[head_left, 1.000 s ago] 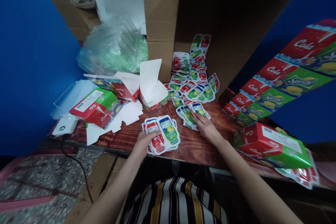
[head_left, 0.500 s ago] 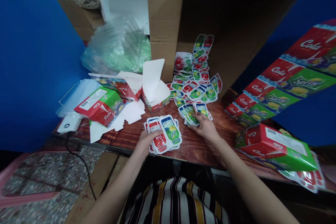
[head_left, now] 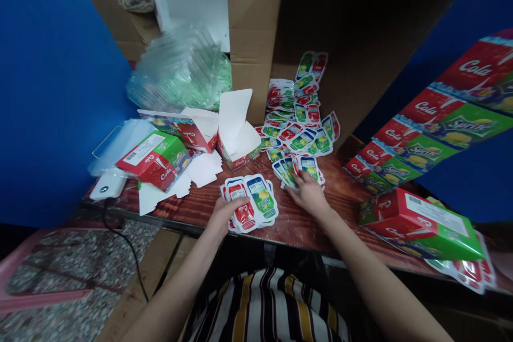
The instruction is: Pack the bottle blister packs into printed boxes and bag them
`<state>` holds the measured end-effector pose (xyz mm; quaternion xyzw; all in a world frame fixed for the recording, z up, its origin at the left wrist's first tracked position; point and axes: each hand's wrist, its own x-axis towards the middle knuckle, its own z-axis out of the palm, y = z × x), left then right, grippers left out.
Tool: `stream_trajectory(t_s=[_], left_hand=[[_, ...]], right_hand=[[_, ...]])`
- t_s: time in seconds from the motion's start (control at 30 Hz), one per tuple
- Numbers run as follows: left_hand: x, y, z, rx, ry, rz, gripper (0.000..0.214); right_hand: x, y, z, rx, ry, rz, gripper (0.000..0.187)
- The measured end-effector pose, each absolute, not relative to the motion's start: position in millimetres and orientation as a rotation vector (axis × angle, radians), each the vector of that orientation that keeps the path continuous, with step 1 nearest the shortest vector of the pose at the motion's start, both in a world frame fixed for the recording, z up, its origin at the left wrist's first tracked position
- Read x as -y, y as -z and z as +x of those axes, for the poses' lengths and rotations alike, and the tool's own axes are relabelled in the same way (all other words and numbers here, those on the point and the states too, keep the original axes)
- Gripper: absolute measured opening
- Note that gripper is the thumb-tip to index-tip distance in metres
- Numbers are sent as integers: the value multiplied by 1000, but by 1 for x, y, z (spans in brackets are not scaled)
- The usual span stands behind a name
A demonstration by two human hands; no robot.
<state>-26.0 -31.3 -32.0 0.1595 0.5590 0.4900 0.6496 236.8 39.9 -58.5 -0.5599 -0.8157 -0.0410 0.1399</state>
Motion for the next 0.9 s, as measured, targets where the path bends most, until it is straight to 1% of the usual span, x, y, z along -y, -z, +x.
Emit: stream_trajectory(t_s=[0.23,0.37,0.53,0.6,0.7,0.9], left_hand=[[31,30,-26,-1292,-1106,364,46],[30,28,-25,-1312,-1105,348,44],[31,28,-25,-1306,-1113,348,43],[31,29,-25,-1293,-1117,355,43],[30,33,-26,-1285,-1115,364,44],[31,35,-27,-1274,-1107,383,47]], right_hand=[[-46,63,243,2442,168,-1594,46],[-49,55,253,2481,58,-1618,51],[-48,40,270,2559,-5,-1511,60],[-46,34,280,2487,-7,-1508,57],[-42,26,295,2305,85,-1543,47],[-18,3,307,2154,394,-1639,42]])
